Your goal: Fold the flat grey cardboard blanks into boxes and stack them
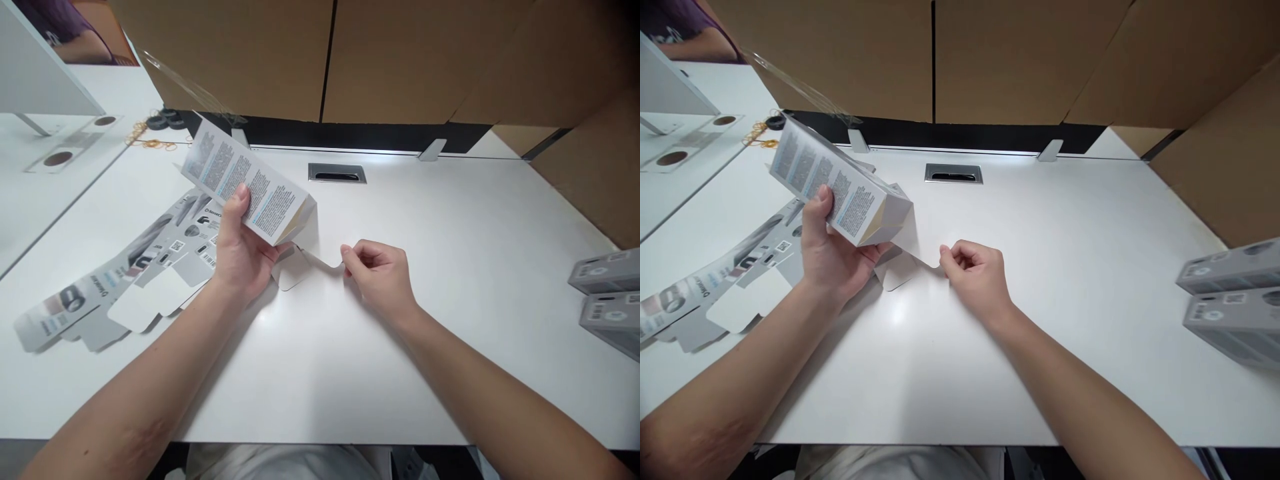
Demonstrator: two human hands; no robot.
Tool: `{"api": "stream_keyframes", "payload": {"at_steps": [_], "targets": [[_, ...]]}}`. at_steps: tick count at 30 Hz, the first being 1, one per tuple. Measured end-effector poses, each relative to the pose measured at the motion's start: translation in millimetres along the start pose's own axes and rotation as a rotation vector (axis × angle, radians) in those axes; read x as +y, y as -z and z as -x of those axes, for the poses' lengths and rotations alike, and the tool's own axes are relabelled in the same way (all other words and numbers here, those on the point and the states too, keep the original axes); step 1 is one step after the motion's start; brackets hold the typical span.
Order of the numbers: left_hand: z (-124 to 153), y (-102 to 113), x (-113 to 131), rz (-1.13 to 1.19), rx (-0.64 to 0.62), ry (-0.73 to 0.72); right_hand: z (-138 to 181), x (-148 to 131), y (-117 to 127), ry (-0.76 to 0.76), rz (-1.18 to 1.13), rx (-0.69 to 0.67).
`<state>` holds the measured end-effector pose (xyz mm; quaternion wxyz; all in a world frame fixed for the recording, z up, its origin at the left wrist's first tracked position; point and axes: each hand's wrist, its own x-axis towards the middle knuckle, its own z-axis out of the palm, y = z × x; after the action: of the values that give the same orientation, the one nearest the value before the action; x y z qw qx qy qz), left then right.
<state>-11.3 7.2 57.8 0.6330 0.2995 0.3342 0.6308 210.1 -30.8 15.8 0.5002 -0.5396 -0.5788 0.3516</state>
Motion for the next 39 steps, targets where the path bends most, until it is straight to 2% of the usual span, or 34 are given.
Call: {"api": "stream_keyframes", "payload": {"at_steps": [12, 17, 22, 32, 39], "targets": [[4.7, -1.6, 0.2, -0.002, -0.073, 0.062, 1.2, 0.9, -2.8, 0.04, 0.05, 0.094], [3.9, -2.5, 4.0, -0.012, -0.042, 0.025, 3.7, 3.4, -0.8, 0.074, -0.064, -0.009], [2.5, -2.4, 3.4, 0.011, -0.023, 0.044, 3.8, 5.5, 0.7, 0.019, -0.191, -0.138], [5.4, -3.8, 2.2, 0.076, -0.061, 0.097, 2.6, 1.6, 0.4, -0.02, -0.2, -0.228], [4.0, -2.6, -1.1, 0.052, -0.07, 0.109, 5.6, 3.9, -1.8, 0.017, -0.192, -0.166]]}}
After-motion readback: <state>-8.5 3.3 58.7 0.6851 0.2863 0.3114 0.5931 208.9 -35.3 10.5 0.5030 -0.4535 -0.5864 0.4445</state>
